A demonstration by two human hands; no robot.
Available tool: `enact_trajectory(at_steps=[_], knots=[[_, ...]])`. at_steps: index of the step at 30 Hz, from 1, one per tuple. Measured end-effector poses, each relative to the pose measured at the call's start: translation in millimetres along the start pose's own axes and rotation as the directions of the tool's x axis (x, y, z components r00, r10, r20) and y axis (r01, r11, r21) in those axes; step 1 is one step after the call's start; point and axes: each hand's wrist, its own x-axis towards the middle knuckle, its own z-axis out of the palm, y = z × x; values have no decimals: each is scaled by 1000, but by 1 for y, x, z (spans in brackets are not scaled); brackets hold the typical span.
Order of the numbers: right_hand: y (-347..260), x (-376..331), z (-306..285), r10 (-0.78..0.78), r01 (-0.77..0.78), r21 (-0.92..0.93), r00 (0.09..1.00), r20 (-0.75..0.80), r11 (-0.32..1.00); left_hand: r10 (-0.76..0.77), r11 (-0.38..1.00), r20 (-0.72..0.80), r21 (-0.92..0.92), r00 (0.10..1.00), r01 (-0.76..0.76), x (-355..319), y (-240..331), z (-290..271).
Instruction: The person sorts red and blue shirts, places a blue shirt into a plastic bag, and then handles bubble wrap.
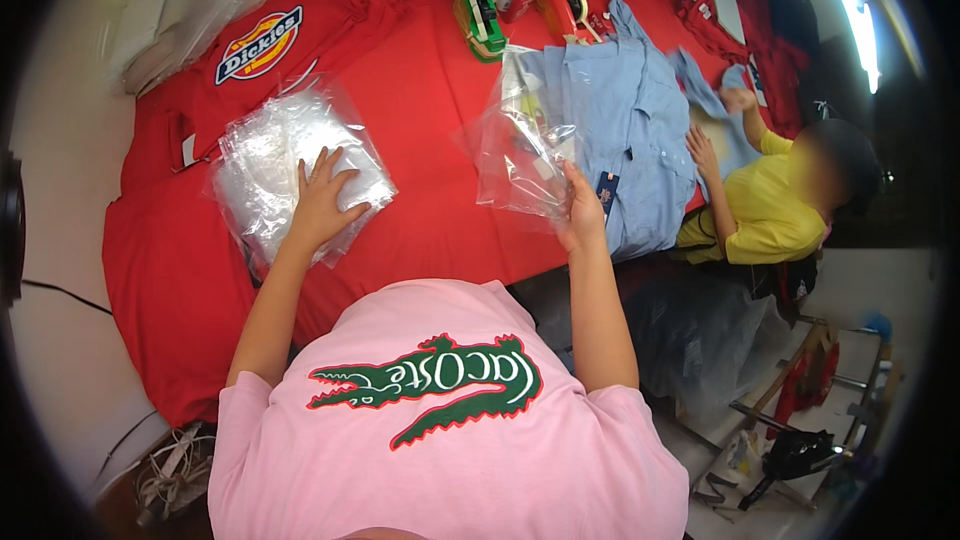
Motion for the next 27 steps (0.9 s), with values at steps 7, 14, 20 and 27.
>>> enact_trajectory(at_steps=[7, 14, 20, 27], knots=[[-15, -20, -1, 116, -106, -70, 982, 146, 992, 245, 896, -448, -234, 860, -377, -7, 143, -48], [-36, -67, -54, 203, -171, -188, 965, 166, 967, 668, 743, -126, 72, 733, -665, -4, 245, -38], [-69, -122, -131, -430, 390, -879, 868, 250, 275, 594, 744, -178, -248, 784, -620, -5, 328, 18], [-116, -188, -172, -314, 685, -679, 727, 611, 265, 528, 695, -21, -563, 849, -446, -7, 420, 50]])
